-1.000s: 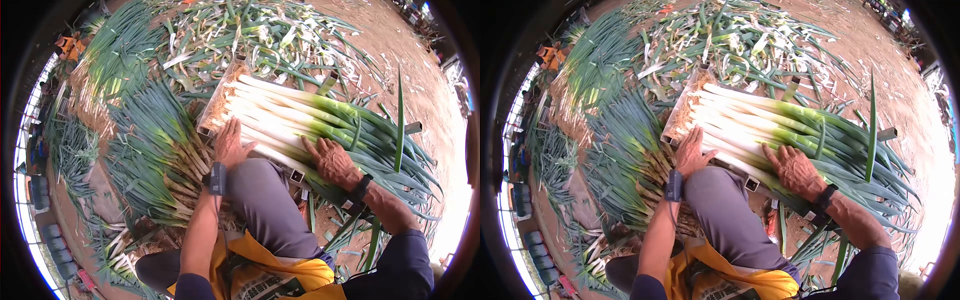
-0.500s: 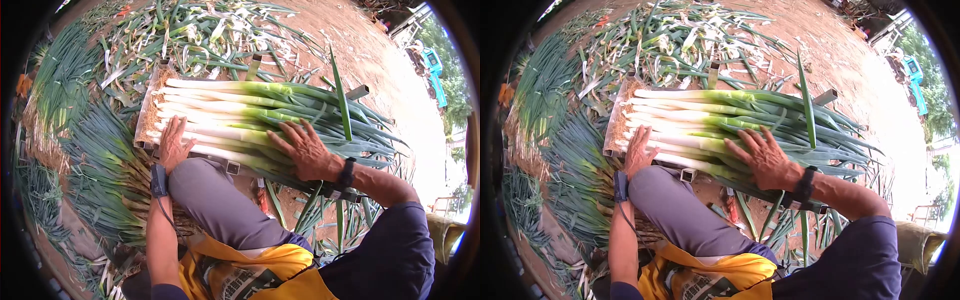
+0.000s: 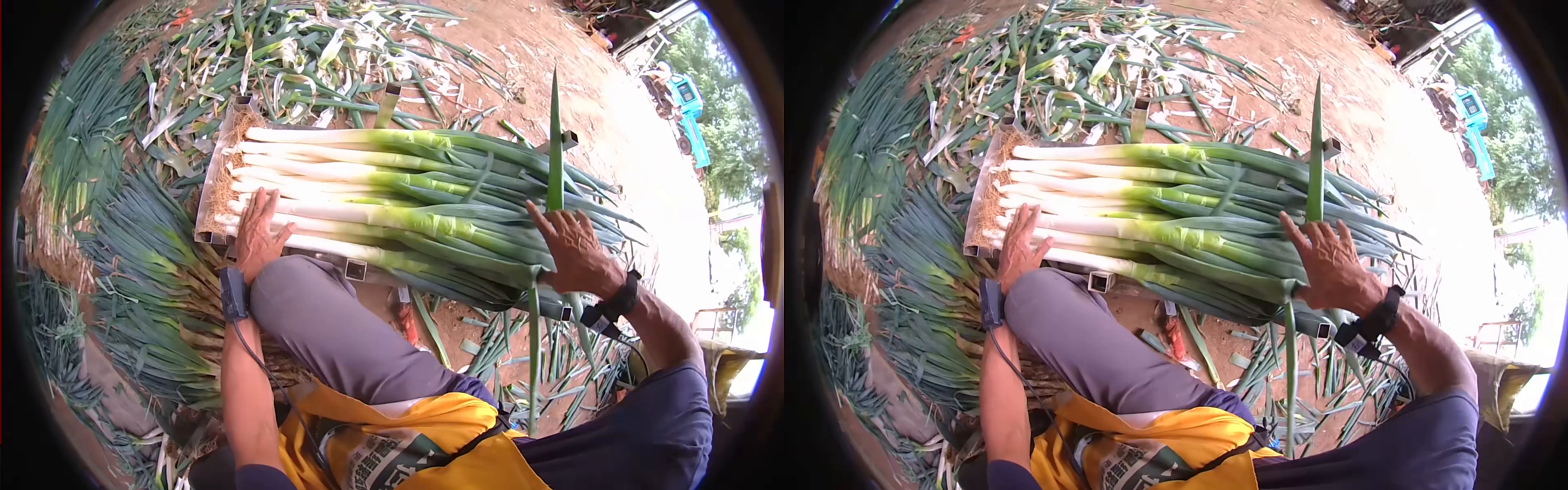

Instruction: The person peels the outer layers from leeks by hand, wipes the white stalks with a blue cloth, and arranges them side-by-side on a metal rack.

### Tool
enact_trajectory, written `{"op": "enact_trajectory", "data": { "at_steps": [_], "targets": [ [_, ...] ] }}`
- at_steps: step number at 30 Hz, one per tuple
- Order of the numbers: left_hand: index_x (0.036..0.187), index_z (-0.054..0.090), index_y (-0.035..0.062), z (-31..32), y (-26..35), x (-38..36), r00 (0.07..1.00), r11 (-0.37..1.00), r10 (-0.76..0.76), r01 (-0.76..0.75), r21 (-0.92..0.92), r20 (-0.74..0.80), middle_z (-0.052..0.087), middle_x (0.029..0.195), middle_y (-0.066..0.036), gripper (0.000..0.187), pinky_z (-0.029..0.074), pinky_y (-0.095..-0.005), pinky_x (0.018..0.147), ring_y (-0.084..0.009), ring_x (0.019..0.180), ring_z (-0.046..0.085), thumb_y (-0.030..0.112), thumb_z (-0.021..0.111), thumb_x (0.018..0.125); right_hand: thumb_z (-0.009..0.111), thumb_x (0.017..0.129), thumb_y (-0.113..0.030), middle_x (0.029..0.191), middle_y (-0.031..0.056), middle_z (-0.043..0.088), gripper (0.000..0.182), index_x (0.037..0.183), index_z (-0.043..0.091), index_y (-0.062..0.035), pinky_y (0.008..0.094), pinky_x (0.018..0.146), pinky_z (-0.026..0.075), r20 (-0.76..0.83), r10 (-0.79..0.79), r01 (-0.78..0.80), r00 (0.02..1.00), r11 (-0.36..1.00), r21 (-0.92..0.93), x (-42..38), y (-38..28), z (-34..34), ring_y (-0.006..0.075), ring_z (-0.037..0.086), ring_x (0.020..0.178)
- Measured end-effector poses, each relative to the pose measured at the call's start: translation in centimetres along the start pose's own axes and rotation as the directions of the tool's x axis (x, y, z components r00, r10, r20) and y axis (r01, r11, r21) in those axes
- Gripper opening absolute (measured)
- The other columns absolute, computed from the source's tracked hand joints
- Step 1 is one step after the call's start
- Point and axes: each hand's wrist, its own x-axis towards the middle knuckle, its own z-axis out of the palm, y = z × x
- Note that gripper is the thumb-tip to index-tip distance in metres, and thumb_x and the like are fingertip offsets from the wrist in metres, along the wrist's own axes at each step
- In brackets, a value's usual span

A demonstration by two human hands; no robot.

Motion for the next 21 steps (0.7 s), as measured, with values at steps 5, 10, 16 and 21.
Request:
{"op": "enact_trajectory", "data": {
  "at_steps": [5, 10, 16, 21],
  "targets": [
    [0.156, 0.031, 0.011, -0.2, 0.8, -0.1, 0.999, 0.999, -0.036, 0.036, -0.009, 0.012, 0.02, 0.162, -0.023, 0.074, 0.016, -0.0473, 0.123, -0.0387, 0.151, 0.017, 0.04, 0.061, 0.095, 0.086, 0.065, -0.036, 0.137, 0.0249, 0.046, 0.123, 0.158, 0.011, -0.0026, 0.0617, 0.109, 0.028, -0.055, -0.009, 0.027, 0.998, 0.939, 0.342, -2.4, 0.7, 2.7, 0.0424, 0.045, 0.128],
    [0.155, 0.032, 0.0106, 0.0, 0.4, 0.1, 1.0, 1.0, -0.021, 0.021, -0.009, -0.011, 0.021, 0.162, -0.022, 0.073, 0.017, -0.0469, 0.122, -0.0386, 0.151, 0.017, 0.037, 0.063, 0.095, 0.087, 0.062, -0.043, 0.142, 0.0301, 0.04, 0.129, 0.159, 0.011, -0.0081, 0.0657, 0.111, 0.023, -0.148, 0.063, -0.041, 0.987, 0.989, 0.144, -3.0, -3.5, 2.9, 0.0458, 0.043, 0.13],
    [0.155, 0.033, 0.011, -0.1, 0.5, -0.1, 0.999, 0.999, -0.036, 0.036, -0.028, -0.003, 0.021, 0.162, -0.021, 0.072, 0.018, -0.0463, 0.122, -0.0387, 0.15, 0.018, 0.035, 0.063, 0.094, 0.081, 0.058, -0.014, 0.109, 0.0151, 0.054, 0.119, 0.158, 0.017, -0.0107, 0.0637, 0.11, 0.027, -0.156, 0.072, -0.085, 0.985, 0.993, -0.083, -1.1, -1.7, 3.3, 0.0343, 0.055, 0.113],
    [0.155, 0.034, 0.0117, -0.2, 0.6, -0.1, 0.999, 0.998, -0.041, 0.041, -0.04, 0.003, 0.021, 0.163, -0.02, 0.071, 0.018, -0.0467, 0.122, -0.0384, 0.151, 0.017, 0.034, 0.064, 0.094, 0.075, 0.059, -0.007, 0.106, 0.0108, 0.061, 0.089, 0.143, 0.044, -0.0053, 0.0601, 0.111, 0.028, -0.237, 0.011, -0.049, 0.971, 0.987, -0.155, -1.2, -0.3, -2.8, 0.0308, 0.057, 0.112]
  ]
}}
